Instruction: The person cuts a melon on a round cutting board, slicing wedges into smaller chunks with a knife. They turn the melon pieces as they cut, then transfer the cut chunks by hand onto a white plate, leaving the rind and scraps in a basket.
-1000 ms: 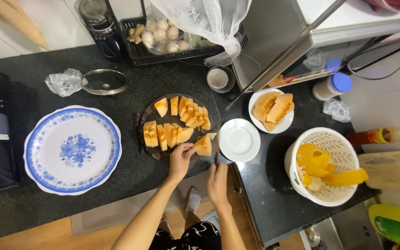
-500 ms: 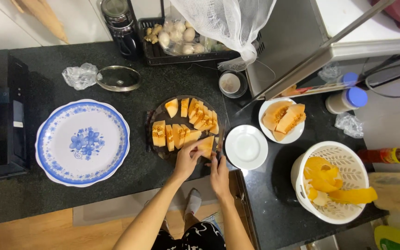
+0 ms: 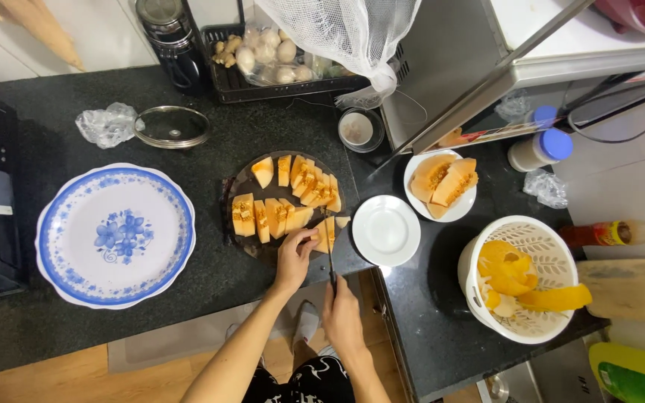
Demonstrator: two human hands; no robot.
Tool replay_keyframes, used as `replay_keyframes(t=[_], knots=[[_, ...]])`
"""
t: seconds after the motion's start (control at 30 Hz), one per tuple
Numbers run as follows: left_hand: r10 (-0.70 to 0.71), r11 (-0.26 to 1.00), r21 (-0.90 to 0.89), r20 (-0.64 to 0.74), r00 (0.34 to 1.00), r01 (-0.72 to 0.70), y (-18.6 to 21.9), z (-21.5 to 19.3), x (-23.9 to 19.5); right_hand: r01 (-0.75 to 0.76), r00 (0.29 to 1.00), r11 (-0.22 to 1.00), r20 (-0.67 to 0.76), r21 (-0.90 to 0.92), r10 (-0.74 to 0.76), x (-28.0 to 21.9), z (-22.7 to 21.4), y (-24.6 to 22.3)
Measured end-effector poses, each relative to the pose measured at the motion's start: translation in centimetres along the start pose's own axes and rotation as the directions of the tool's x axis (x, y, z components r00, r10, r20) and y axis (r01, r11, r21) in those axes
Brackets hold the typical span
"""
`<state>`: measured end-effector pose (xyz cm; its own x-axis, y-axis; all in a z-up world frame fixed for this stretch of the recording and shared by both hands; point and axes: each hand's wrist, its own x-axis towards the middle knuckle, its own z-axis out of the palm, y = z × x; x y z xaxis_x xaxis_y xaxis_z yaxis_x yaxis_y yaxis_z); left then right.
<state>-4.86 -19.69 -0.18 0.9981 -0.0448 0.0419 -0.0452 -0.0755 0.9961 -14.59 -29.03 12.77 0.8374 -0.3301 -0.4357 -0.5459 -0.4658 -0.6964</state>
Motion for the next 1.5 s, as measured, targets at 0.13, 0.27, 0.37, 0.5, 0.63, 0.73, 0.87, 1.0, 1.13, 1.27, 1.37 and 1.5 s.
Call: replay_keyframes(t=[0.13,0.27,0.37,0.5,0.63,0.73,0.87,1.0,1.13,1.27,1.37,1.5], knots=[[-0.016,1.0,0.0,-0.01,1.0,0.016,0.1,0.2,0.0,0.321,0.933,0.938,-0.124,-0.132,-0.337,0.9,2.0,3.5],[-0.029,0.999,-0.043,0.001,1.0,0.029,-0.2,0.2,-0.1,0.227,0.97,0.964,-0.056,-0.136,-0.236,0.6,1.8,1.3],[0.0,0.997,-0.075,-0.01,1.0,-0.001,-1.6,0.4,-0.5,0.084,0.996,0.986,0.041,-0.142,-0.079,0.5,1.9,0.1],[0.019,0.995,-0.099,-0.029,0.999,-0.022,-3.0,0.7,-0.6,0.194,0.981,0.959,0.013,-0.207,-0.195,2.5,4.4,4.4],[0.019,1.0,0.025,-0.038,0.999,-0.018,-2.1,0.4,-0.3,0.121,0.993,0.98,0.009,-0.158,-0.121,3.6,4.7,4.7],[0.23,0.958,0.195,-0.085,0.97,-0.21,-1.6,0.2,-0.1,0.159,0.985,0.972,-0.038,-0.175,-0.168,3.8,4.3,4.3],[0.077,0.984,0.159,0.025,0.997,-0.08,-1.4,0.1,-0.2,0.173,0.983,0.977,-0.034,-0.125,-0.178,3.4,3.1,4.0],[0.053,0.979,0.188,0.139,0.989,-0.078,-2.1,-0.2,-0.2,0.209,0.97,0.966,-0.095,-0.151,-0.224,1.9,0.0,3.8],[0.201,0.932,0.272,0.162,0.966,-0.24,-1.5,-0.2,-0.1,0.282,0.948,0.958,-0.139,-0.05,-0.286,4.1,-1.2,5.4],[0.132,0.912,0.367,0.17,0.977,-0.187,-1.0,0.2,1.0,0.509,0.838,0.86,-0.216,-0.017,-0.501,9.3,0.1,8.0],[0.038,0.926,0.366,0.16,0.986,-0.095,-1.0,0.3,1.0,0.368,0.928,0.92,-0.108,0.133,-0.356,10.6,0.7,7.5],[-0.073,0.979,0.194,0.053,0.996,0.061,-0.9,0.4,1.2,0.334,0.94,0.931,-0.125,0.149,-0.317,11.5,1.9,8.0]])
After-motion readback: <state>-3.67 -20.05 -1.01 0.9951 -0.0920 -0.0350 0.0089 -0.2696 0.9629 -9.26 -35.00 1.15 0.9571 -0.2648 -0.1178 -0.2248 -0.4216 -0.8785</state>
